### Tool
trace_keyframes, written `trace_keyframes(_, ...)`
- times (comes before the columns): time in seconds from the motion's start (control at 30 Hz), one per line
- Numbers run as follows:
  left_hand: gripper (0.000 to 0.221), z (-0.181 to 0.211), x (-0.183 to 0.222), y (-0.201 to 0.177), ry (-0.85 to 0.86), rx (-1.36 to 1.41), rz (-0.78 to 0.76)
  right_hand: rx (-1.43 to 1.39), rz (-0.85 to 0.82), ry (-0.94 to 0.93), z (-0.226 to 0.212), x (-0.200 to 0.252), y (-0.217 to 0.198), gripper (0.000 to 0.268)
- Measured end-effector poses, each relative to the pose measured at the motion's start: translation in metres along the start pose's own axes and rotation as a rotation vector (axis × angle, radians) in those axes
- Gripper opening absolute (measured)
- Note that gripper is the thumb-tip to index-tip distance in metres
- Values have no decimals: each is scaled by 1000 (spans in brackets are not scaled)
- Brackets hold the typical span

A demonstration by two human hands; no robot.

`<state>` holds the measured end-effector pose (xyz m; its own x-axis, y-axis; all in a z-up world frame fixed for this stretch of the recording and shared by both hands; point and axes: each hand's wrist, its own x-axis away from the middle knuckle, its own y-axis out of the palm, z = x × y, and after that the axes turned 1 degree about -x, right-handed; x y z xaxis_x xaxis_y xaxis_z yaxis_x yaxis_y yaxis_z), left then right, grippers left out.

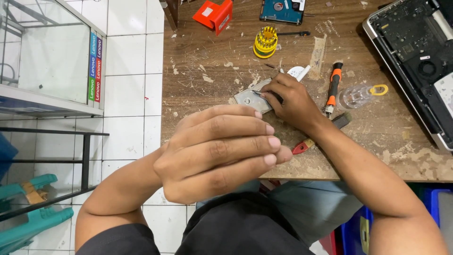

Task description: A person disassembles a hard drive at a workbench using a utility knife to remove stickers and separate the circuit board.

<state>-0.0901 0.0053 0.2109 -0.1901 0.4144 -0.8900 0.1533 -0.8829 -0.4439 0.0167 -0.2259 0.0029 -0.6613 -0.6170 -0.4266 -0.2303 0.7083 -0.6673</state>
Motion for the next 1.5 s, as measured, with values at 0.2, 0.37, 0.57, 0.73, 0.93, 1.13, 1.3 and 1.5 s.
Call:
trace_keyframes(0.2,26,1,0,1,-9,-14,12,2,-5,3,1,0,0,6)
trace_keyframes(0.37,28,0,1,0,10,-1,-4,-5,2,0,0,0,0,6)
trace_keyframes(0.57,29,-1,2,2,13,-22,6,-5,-1,-5,2,1,0,5)
trace_keyframes(0.73,34,-4,32,11,-243,21,10,-21,-14,33,0,1,-2,8)
trace_keyframes(0.93,11,-52,60,43,-170,-45,65,-42,-59,43,-5,-1,-9,9)
trace_keyframes(1.13,40,-84,117,68,-667,62,-77,-47,-78,25,3,0,-8,13)
trace_keyframes(1.3,58,-96,132,69,-841,224,-357,-64,-72,36,5,-1,-7,10)
trace_keyframes(1.5,30,-116,165,90,-824,205,-446,-54,-104,40,6,-6,-8,9)
